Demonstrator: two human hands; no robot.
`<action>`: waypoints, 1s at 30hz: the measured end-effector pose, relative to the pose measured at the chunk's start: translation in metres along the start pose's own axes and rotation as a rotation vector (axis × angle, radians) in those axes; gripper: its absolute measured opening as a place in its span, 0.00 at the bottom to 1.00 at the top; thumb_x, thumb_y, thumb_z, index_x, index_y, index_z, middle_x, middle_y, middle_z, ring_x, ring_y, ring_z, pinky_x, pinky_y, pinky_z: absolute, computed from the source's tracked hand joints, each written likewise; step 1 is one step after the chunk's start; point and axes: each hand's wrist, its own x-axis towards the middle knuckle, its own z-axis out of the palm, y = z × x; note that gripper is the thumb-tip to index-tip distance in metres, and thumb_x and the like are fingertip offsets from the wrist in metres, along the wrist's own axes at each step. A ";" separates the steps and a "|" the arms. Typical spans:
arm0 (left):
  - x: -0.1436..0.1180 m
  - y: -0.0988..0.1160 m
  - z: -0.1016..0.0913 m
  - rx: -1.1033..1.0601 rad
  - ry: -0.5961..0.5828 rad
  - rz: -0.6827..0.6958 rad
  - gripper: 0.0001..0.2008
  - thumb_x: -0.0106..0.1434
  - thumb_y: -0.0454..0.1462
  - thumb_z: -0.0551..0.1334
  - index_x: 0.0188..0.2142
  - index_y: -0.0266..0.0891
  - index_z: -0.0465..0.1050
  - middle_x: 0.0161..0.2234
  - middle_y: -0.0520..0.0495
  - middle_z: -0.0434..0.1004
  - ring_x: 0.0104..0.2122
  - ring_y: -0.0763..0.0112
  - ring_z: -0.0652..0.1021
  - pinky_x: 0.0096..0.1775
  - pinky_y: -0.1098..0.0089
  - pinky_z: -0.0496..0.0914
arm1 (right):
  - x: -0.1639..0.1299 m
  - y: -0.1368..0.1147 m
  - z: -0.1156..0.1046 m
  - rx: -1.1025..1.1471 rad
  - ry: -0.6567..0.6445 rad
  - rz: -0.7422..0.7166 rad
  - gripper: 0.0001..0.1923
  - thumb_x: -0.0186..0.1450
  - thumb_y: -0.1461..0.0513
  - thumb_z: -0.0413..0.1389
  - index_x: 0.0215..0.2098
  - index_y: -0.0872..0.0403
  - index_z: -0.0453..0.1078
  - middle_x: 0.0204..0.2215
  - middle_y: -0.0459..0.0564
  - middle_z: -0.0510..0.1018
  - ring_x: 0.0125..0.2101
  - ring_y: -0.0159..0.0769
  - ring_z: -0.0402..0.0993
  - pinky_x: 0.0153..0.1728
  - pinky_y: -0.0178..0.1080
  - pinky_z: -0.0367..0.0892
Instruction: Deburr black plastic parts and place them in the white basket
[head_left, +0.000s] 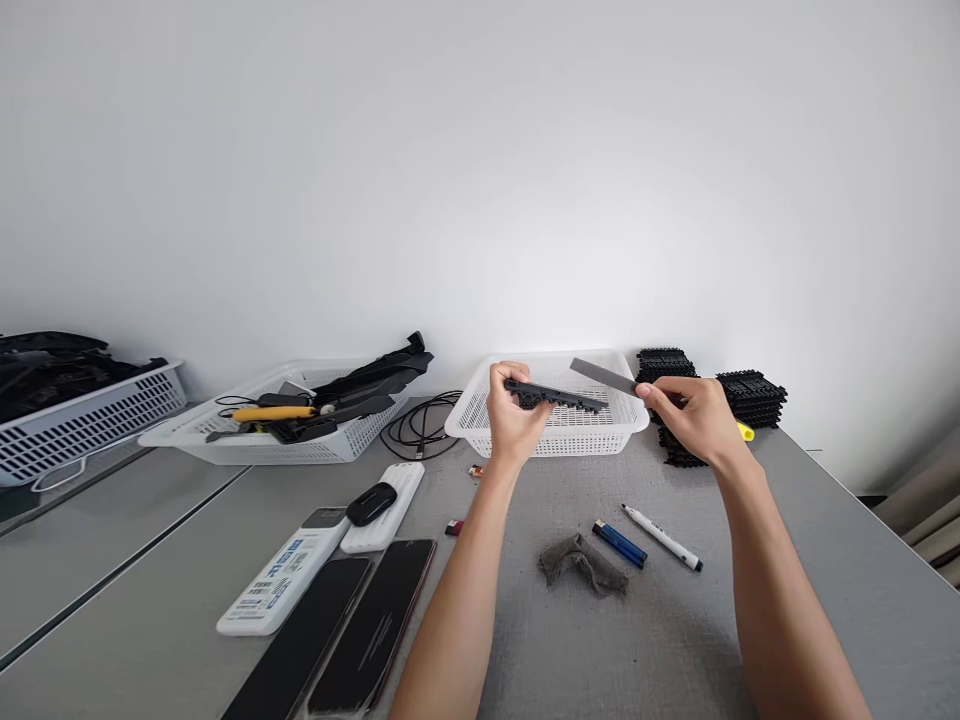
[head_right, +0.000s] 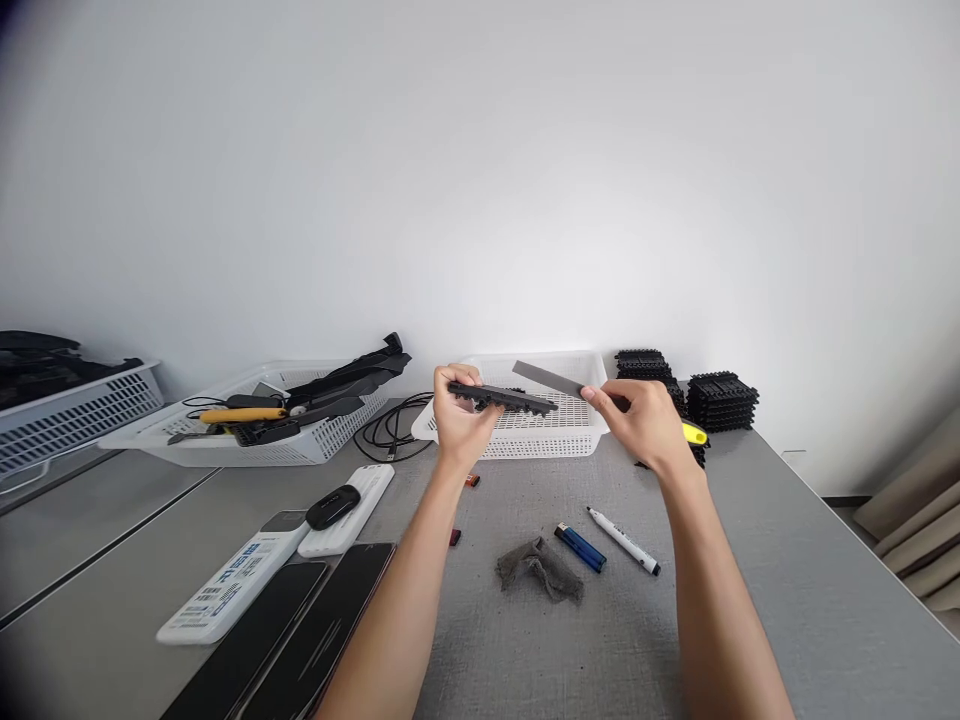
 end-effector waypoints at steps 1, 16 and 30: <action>-0.001 0.000 0.001 0.013 -0.027 0.000 0.22 0.44 0.26 0.65 0.34 0.44 0.56 0.33 0.53 0.63 0.32 0.73 0.67 0.35 0.71 0.62 | 0.000 -0.002 0.001 0.036 -0.017 0.016 0.30 0.66 0.41 0.49 0.22 0.55 0.72 0.16 0.44 0.63 0.19 0.30 0.52 0.22 0.36 0.48; -0.008 0.013 0.014 0.113 -0.188 0.092 0.21 0.48 0.26 0.65 0.34 0.44 0.55 0.33 0.52 0.65 0.33 0.70 0.69 0.36 0.69 0.63 | 0.002 -0.023 0.022 0.372 -0.040 0.209 0.21 0.58 0.46 0.61 0.23 0.55 0.70 0.17 0.40 0.53 0.19 0.28 0.47 0.20 0.35 0.43; -0.008 0.015 0.012 0.148 -0.127 0.182 0.21 0.46 0.23 0.63 0.34 0.44 0.57 0.33 0.52 0.66 0.34 0.69 0.71 0.37 0.67 0.65 | 0.004 -0.013 0.032 0.427 -0.057 0.322 0.22 0.59 0.44 0.60 0.28 0.55 0.71 0.17 0.41 0.57 0.19 0.28 0.51 0.19 0.33 0.45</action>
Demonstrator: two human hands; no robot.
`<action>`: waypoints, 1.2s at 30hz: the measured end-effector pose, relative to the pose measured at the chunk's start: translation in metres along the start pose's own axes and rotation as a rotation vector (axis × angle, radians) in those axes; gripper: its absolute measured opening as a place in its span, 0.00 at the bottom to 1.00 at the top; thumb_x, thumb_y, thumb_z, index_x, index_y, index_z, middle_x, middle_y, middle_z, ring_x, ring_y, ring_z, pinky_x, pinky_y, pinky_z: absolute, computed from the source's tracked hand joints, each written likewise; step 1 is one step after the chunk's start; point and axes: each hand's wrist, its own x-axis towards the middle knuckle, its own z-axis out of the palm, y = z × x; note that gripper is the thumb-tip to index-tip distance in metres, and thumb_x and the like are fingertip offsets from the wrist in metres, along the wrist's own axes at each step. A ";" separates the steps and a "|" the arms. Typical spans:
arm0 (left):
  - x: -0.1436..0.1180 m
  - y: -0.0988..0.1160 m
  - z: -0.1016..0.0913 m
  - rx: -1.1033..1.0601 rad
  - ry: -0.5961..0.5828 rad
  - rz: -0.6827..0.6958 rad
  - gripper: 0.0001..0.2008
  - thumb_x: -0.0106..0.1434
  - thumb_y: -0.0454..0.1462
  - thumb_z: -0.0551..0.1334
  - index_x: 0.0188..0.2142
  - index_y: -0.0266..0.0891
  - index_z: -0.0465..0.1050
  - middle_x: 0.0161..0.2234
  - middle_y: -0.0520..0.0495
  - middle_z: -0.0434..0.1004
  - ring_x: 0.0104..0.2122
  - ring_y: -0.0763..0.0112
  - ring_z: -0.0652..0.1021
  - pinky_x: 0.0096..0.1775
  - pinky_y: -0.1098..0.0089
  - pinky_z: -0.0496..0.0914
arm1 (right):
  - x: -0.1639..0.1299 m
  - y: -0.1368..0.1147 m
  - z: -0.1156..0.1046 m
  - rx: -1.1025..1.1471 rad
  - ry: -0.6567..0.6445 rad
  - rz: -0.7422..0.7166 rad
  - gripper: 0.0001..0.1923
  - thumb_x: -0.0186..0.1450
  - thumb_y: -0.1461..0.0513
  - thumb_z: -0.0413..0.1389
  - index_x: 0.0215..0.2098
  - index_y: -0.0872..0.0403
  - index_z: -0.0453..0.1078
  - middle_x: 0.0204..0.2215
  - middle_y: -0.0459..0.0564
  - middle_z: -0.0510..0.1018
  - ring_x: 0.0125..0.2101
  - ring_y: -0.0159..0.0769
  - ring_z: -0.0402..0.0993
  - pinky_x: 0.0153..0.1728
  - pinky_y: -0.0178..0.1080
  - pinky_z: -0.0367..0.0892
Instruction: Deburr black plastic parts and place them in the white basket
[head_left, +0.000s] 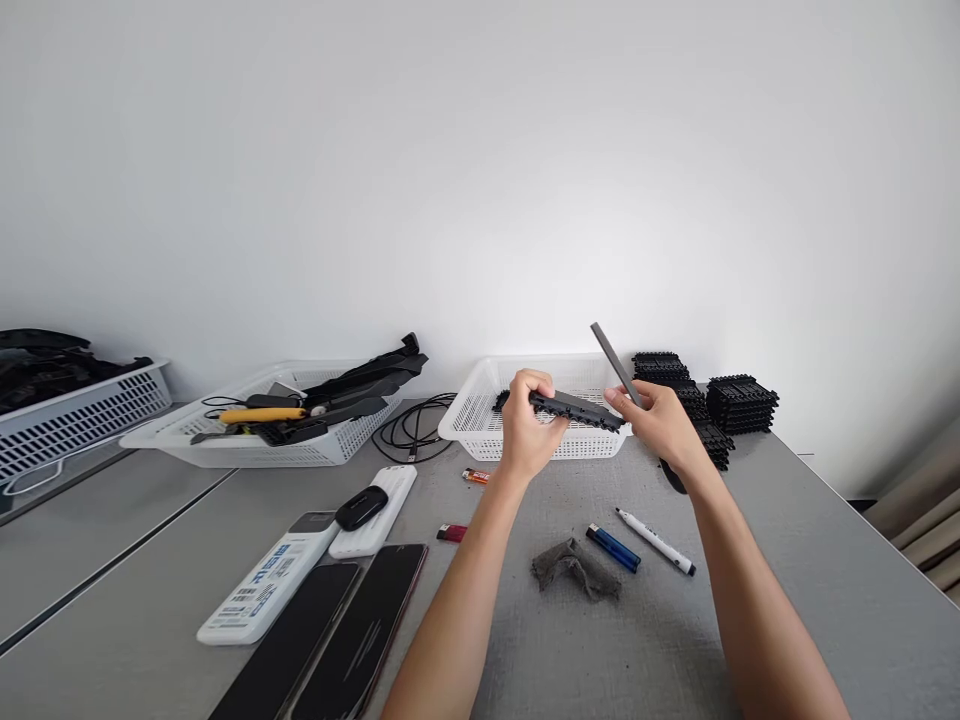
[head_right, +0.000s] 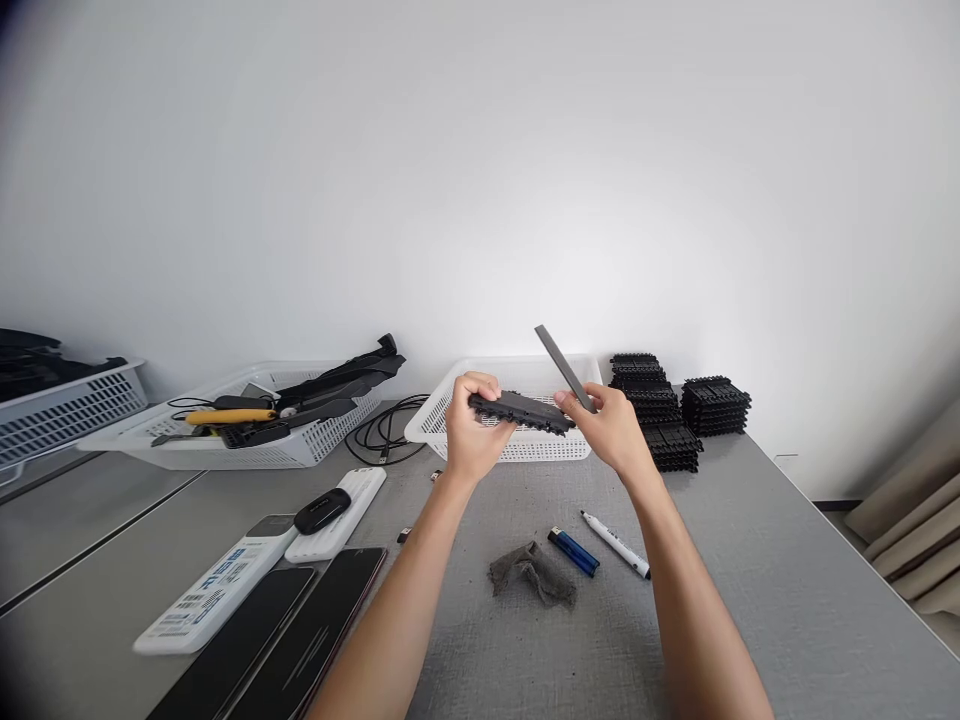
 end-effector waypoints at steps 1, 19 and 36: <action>0.001 0.000 0.000 -0.019 0.020 0.015 0.21 0.47 0.23 0.63 0.34 0.44 0.56 0.33 0.52 0.66 0.34 0.69 0.71 0.38 0.67 0.66 | 0.001 0.001 -0.001 0.063 -0.055 0.054 0.22 0.58 0.44 0.60 0.32 0.55 0.73 0.17 0.40 0.57 0.18 0.28 0.50 0.18 0.33 0.45; 0.008 0.010 -0.005 -0.353 -0.169 -0.760 0.44 0.54 0.42 0.70 0.64 0.46 0.48 0.43 0.43 0.79 0.44 0.58 0.79 0.46 0.57 0.74 | 0.013 0.021 0.000 0.417 0.079 0.105 0.36 0.49 0.53 0.70 0.52 0.53 0.68 0.26 0.44 0.73 0.16 0.23 0.53 0.15 0.30 0.46; 0.009 -0.020 -0.014 -0.057 -0.060 -0.420 0.13 0.53 0.32 0.65 0.37 0.42 0.66 0.37 0.49 0.72 0.39 0.65 0.73 0.41 0.66 0.66 | 0.010 0.015 -0.006 -0.189 0.488 -0.227 0.30 0.66 0.42 0.49 0.19 0.52 0.49 0.16 0.41 0.53 0.19 0.29 0.48 0.21 0.35 0.46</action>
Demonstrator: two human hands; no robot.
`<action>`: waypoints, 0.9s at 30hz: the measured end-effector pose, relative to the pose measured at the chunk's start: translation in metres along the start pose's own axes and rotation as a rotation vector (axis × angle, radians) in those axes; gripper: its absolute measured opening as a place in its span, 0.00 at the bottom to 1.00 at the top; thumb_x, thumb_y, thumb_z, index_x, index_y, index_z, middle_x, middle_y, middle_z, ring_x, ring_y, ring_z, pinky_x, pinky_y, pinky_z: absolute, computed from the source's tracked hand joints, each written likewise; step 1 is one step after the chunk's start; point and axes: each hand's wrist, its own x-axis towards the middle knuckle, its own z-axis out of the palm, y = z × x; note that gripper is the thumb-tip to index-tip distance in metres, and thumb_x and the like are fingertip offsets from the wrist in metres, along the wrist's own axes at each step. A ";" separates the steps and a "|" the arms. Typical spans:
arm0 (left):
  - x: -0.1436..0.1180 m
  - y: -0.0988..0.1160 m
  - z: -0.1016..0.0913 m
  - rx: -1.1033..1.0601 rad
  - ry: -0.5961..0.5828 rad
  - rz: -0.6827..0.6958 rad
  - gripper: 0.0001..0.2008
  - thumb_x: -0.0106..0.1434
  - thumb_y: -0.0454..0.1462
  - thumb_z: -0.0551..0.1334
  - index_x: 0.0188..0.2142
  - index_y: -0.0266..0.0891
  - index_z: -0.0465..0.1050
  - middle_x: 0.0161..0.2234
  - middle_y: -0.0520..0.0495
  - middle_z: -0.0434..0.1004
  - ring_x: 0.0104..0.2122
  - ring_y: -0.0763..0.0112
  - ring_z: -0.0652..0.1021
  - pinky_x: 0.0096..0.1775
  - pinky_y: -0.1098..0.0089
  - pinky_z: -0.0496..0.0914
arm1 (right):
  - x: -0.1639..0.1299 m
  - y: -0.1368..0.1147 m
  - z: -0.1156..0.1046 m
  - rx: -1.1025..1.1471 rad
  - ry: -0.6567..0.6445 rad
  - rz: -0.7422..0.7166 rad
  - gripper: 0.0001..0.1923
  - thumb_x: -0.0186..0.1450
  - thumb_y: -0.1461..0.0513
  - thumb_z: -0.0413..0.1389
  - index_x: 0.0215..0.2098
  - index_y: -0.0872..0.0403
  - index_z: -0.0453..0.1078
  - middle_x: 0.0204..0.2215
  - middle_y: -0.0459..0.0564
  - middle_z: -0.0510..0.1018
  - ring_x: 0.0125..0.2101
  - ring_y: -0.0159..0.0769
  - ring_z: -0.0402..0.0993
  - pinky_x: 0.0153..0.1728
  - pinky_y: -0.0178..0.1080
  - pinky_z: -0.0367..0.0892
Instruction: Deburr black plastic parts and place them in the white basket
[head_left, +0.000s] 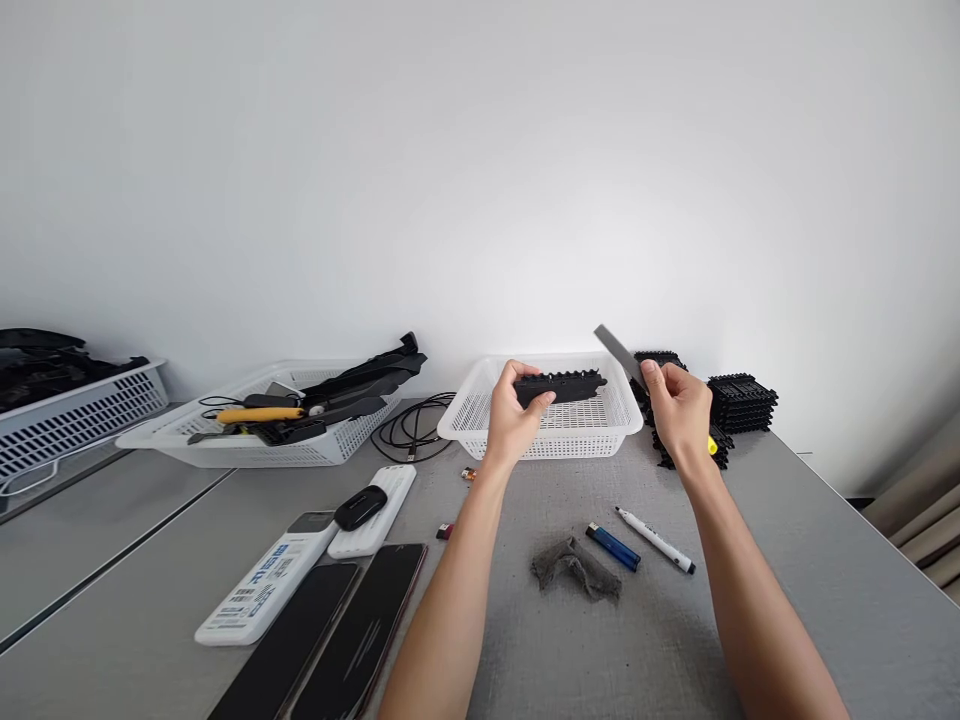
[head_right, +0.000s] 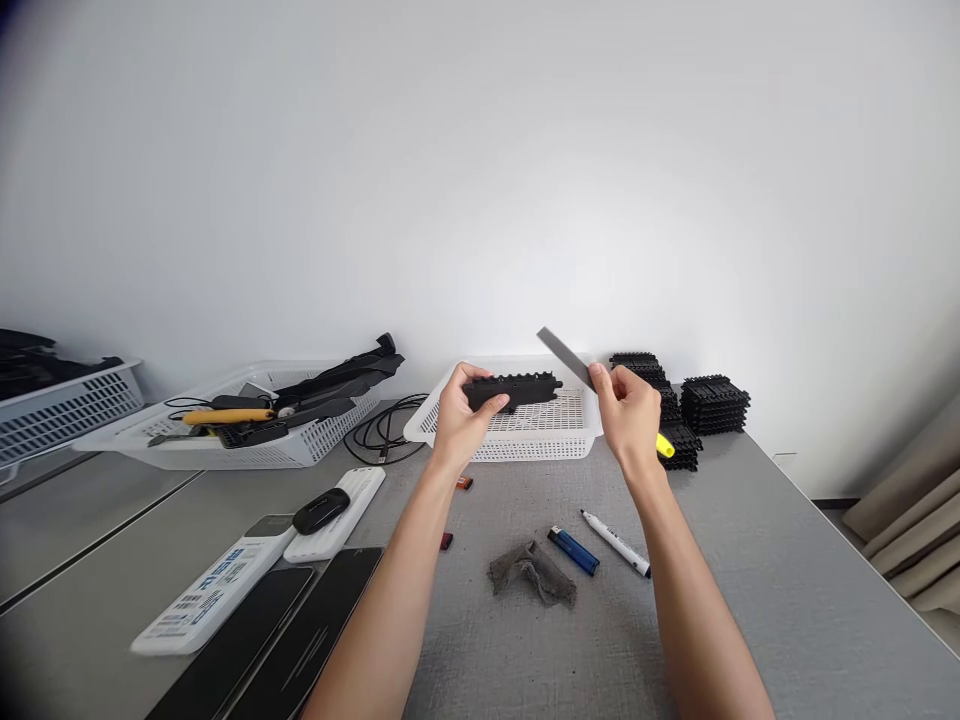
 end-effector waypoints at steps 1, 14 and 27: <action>0.000 0.001 -0.001 0.001 -0.007 0.013 0.13 0.53 0.33 0.66 0.37 0.42 0.66 0.36 0.50 0.72 0.38 0.65 0.73 0.41 0.67 0.66 | 0.000 -0.001 -0.001 -0.035 -0.015 -0.014 0.30 0.65 0.41 0.51 0.18 0.52 0.48 0.15 0.40 0.52 0.19 0.28 0.47 0.21 0.35 0.46; -0.004 0.008 -0.007 -0.004 -0.140 0.118 0.10 0.57 0.36 0.66 0.35 0.43 0.65 0.32 0.51 0.70 0.33 0.70 0.73 0.36 0.70 0.66 | -0.007 -0.023 -0.004 -0.432 -0.173 -0.184 0.34 0.60 0.35 0.52 0.15 0.52 0.54 0.10 0.42 0.60 0.15 0.29 0.52 0.21 0.35 0.48; -0.004 0.007 -0.007 0.032 -0.162 0.088 0.11 0.57 0.39 0.67 0.34 0.42 0.65 0.32 0.51 0.71 0.33 0.68 0.73 0.37 0.69 0.67 | -0.002 -0.010 -0.009 -0.429 -0.173 -0.225 0.35 0.59 0.33 0.51 0.15 0.52 0.54 0.11 0.42 0.60 0.15 0.29 0.52 0.21 0.36 0.47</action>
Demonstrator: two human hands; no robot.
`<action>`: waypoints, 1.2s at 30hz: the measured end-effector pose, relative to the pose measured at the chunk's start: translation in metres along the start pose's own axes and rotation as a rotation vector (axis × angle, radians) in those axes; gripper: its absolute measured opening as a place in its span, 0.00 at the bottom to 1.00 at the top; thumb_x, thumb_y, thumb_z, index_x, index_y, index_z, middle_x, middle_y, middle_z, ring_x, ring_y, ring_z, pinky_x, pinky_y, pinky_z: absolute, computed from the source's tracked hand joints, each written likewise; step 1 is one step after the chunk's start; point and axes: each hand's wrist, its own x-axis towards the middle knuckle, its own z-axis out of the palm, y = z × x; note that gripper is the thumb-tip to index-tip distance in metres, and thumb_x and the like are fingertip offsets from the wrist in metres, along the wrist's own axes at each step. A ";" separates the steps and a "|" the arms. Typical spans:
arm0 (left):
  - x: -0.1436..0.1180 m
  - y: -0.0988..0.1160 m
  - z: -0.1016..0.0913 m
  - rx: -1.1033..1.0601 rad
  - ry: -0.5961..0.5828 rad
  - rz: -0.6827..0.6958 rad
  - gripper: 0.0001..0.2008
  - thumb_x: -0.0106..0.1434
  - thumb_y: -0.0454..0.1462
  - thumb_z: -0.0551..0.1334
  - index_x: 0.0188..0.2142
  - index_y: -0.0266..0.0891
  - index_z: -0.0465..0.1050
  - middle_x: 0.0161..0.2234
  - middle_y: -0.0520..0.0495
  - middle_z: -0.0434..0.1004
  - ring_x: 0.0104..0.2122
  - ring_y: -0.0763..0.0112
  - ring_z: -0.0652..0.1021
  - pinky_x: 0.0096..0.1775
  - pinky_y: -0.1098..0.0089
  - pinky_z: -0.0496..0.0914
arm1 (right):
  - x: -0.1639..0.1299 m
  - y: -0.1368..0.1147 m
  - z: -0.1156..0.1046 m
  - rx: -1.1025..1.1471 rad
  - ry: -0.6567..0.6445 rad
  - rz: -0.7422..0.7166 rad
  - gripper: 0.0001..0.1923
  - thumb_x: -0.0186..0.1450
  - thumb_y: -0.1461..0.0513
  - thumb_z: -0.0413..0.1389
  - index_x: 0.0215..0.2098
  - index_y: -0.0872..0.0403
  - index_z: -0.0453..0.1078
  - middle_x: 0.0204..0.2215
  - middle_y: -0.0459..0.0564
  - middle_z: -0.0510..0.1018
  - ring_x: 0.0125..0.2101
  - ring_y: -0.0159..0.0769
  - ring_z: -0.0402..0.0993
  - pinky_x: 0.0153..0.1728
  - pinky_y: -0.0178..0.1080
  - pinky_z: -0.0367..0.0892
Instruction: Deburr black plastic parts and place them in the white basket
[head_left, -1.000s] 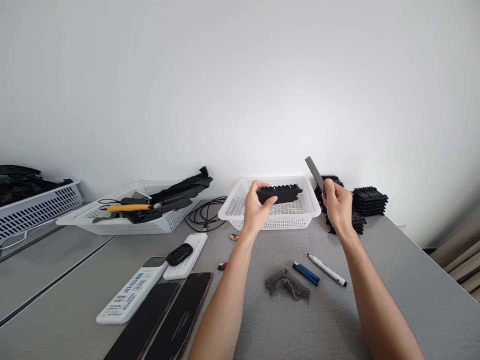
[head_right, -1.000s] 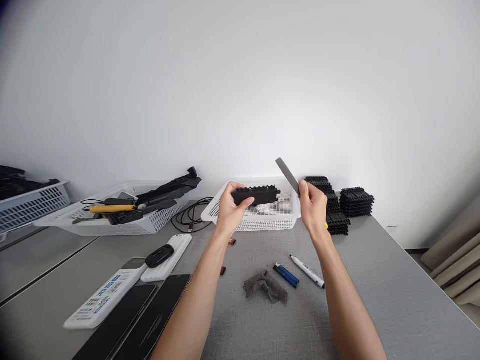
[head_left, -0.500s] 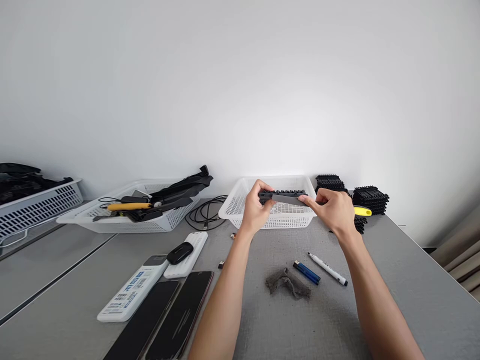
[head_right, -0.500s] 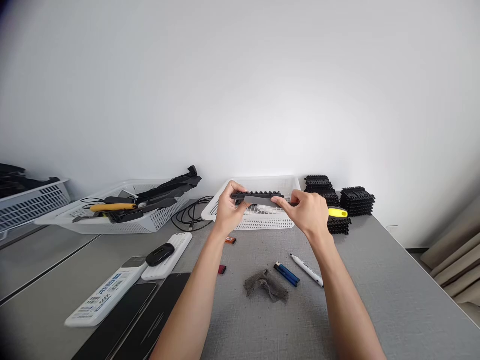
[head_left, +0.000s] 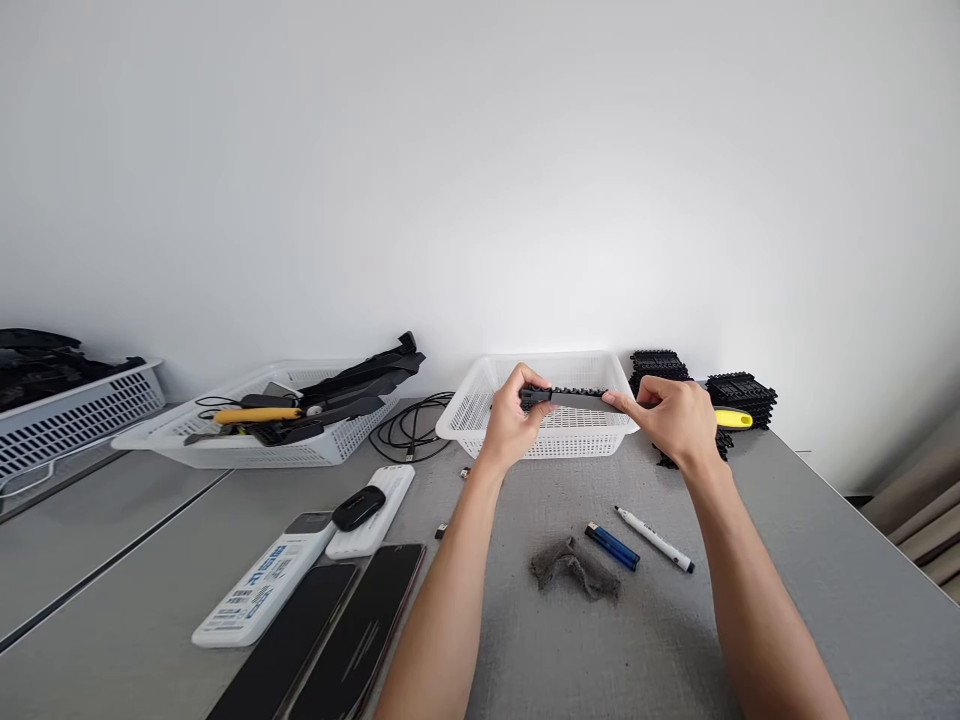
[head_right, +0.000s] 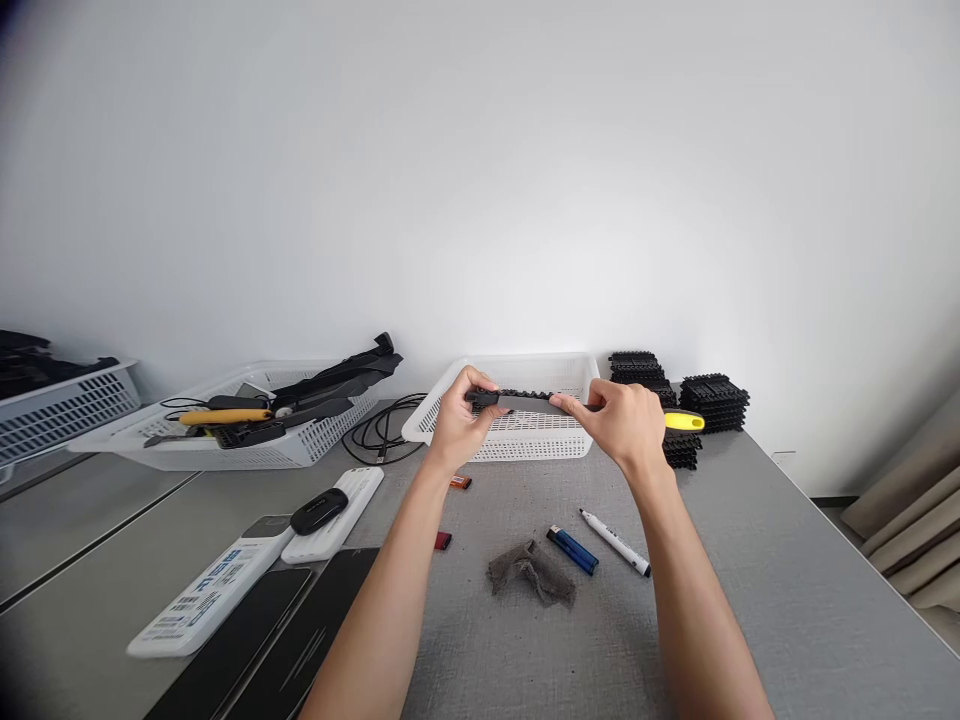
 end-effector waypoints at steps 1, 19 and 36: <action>0.000 0.000 0.001 -0.002 0.001 -0.002 0.11 0.57 0.39 0.67 0.34 0.43 0.65 0.32 0.51 0.71 0.33 0.68 0.73 0.37 0.69 0.67 | 0.000 0.000 0.000 0.006 0.002 -0.003 0.35 0.58 0.33 0.51 0.15 0.52 0.54 0.11 0.42 0.60 0.15 0.29 0.52 0.20 0.36 0.48; 0.000 -0.001 -0.004 -0.049 0.002 0.000 0.12 0.56 0.39 0.67 0.34 0.43 0.64 0.33 0.51 0.70 0.34 0.68 0.72 0.36 0.69 0.67 | 0.000 -0.001 -0.001 0.069 0.014 -0.011 0.34 0.60 0.35 0.52 0.15 0.52 0.55 0.11 0.42 0.59 0.15 0.28 0.51 0.21 0.35 0.48; 0.004 -0.007 -0.017 -0.067 0.034 0.037 0.18 0.52 0.47 0.71 0.32 0.43 0.65 0.31 0.51 0.69 0.32 0.69 0.71 0.37 0.68 0.66 | 0.003 0.020 -0.007 0.049 -0.013 -0.003 0.33 0.59 0.36 0.54 0.15 0.52 0.57 0.11 0.42 0.60 0.16 0.29 0.51 0.21 0.35 0.50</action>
